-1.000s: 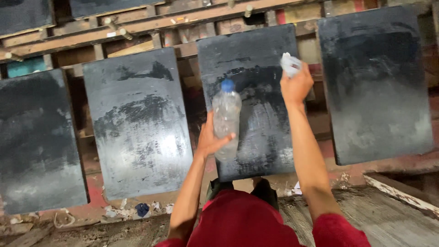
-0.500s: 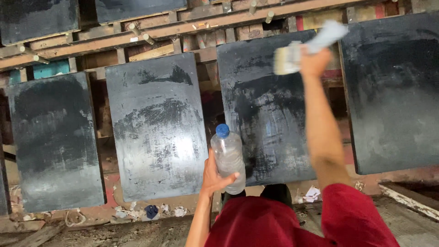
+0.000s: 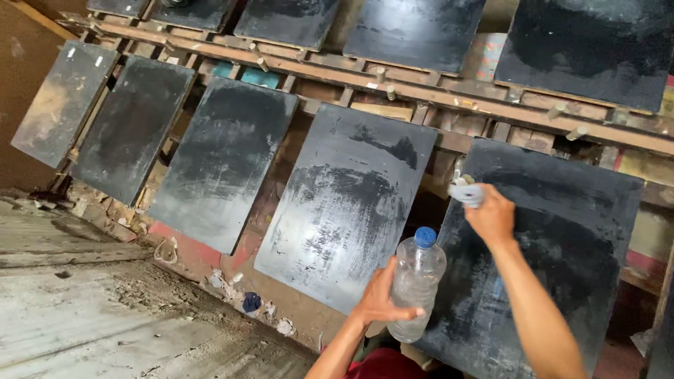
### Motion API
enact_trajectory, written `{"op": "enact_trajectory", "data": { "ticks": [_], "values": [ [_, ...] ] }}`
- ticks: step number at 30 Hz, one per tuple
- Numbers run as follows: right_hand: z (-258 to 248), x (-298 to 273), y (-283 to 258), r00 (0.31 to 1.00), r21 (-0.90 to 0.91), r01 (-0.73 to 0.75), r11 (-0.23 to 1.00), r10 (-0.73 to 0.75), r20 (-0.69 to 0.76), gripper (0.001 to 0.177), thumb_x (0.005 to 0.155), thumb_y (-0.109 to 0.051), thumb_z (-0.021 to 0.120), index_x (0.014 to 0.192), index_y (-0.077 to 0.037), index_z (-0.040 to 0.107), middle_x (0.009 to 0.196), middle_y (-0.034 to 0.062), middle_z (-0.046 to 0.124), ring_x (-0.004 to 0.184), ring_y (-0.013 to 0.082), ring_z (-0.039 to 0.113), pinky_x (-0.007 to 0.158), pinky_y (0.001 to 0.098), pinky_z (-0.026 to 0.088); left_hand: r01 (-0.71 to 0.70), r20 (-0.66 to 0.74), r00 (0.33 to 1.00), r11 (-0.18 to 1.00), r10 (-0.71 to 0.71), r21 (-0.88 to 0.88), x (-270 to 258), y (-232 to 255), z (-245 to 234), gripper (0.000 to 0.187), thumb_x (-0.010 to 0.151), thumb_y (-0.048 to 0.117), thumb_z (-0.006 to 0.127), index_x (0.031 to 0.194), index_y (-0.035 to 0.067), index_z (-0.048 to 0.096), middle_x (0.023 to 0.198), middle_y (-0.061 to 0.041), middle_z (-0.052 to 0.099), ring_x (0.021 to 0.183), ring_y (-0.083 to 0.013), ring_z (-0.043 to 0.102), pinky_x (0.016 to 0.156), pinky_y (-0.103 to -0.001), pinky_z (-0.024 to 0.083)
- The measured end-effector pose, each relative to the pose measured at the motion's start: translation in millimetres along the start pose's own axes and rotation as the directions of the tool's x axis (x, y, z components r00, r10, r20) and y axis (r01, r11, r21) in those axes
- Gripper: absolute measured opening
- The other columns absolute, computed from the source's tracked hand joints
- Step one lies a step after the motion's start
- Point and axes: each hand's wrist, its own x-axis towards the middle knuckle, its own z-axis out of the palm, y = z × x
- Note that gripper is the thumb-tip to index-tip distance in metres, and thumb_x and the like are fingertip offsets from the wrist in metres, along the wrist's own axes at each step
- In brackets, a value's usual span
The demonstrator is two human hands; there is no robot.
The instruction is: Applying liquid adhesive from a plastic bottle onto wooden boards and spreading it evenly with a wide brush.
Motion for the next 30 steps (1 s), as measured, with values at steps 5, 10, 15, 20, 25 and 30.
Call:
{"op": "enact_trajectory", "data": {
  "ticks": [5, 10, 15, 20, 25, 30],
  "values": [
    [-64, 29, 106, 0.974, 0.05, -0.159, 0.986, 0.149, 0.169, 0.043, 0.098, -0.039, 0.072, 0.115, -0.001, 0.06, 0.088, 0.0185, 0.065, 0.078, 0.0373, 0.061, 0.078, 0.0517, 0.045, 0.289, 0.088, 0.952, 0.956, -0.293, 0.052, -35, -85, 28, 0.136, 0.059, 0.064, 0.087, 0.162, 0.009, 0.017, 0.168, -0.016, 0.022, 0.154, -0.0281, 0.024, 0.124, -0.043, 0.021],
    [-50, 98, 97, 0.991, 0.33, -0.024, 0.944, 0.066, -0.117, 0.032, 0.083, -0.001, 0.075, 0.114, -0.008, 0.075, 0.1, 0.0081, 0.076, 0.087, 0.0194, 0.071, 0.073, 0.031, 0.054, 0.376, 0.031, 0.924, 0.922, -0.38, 0.097, -12, -31, 12, 0.102, 0.055, 0.063, 0.077, 0.141, 0.022, 0.041, 0.124, 0.001, 0.057, 0.114, -0.0253, 0.052, 0.087, -0.043, 0.047],
    [-33, 20, 20, 0.964, 0.118, 0.219, 0.969, -0.234, 0.128, 0.03, 0.087, -0.018, 0.071, 0.116, -0.02, 0.076, 0.11, 0.0072, 0.077, 0.098, 0.0294, 0.073, 0.087, 0.0407, 0.057, 0.084, -0.074, 0.994, 0.996, -0.086, -0.028, -5, -70, 37, 0.11, 0.056, 0.054, 0.087, 0.146, 0.009, 0.042, 0.119, -0.011, 0.069, 0.105, -0.0292, 0.066, 0.083, -0.045, 0.053],
    [-61, -70, -5, 0.888, 0.281, 0.313, 0.907, -0.385, 0.252, 0.028, 0.085, -0.013, 0.061, 0.11, -0.025, 0.069, 0.093, 0.0004, 0.066, 0.077, 0.0326, 0.068, 0.064, 0.0442, 0.056, -0.153, -0.103, 0.986, 0.954, 0.13, -0.258, 6, -83, 47, 0.116, 0.058, 0.037, 0.092, 0.154, 0.001, 0.038, 0.126, -0.02, 0.071, 0.11, -0.0337, 0.072, 0.083, -0.049, 0.061],
    [-18, 12, 55, 0.925, -0.063, 0.339, 0.939, -0.321, 0.202, 0.045, 0.105, -0.048, 0.05, 0.129, -0.014, 0.066, 0.137, 0.0066, 0.067, 0.126, 0.0268, 0.062, 0.09, 0.0441, 0.048, -0.105, -0.022, 0.994, 0.976, 0.103, -0.188, 12, -48, 38, 0.096, 0.074, 0.064, 0.08, 0.142, 0.006, 0.047, 0.124, -0.011, 0.071, 0.113, -0.0269, 0.072, 0.096, -0.043, 0.059],
    [12, 96, 94, 0.858, 0.287, -0.504, 0.815, 0.512, 0.052, 0.041, 0.083, -0.043, 0.078, 0.084, -0.003, 0.073, 0.084, 0.0143, 0.076, 0.077, 0.0319, 0.073, 0.065, 0.0462, 0.051, -0.035, -0.062, 0.998, 0.991, 0.027, -0.132, 4, -89, 51, 0.096, 0.069, 0.057, 0.085, 0.141, 0.004, 0.051, 0.121, -0.011, 0.072, 0.114, -0.0256, 0.07, 0.092, -0.042, 0.057]
  ]
}}
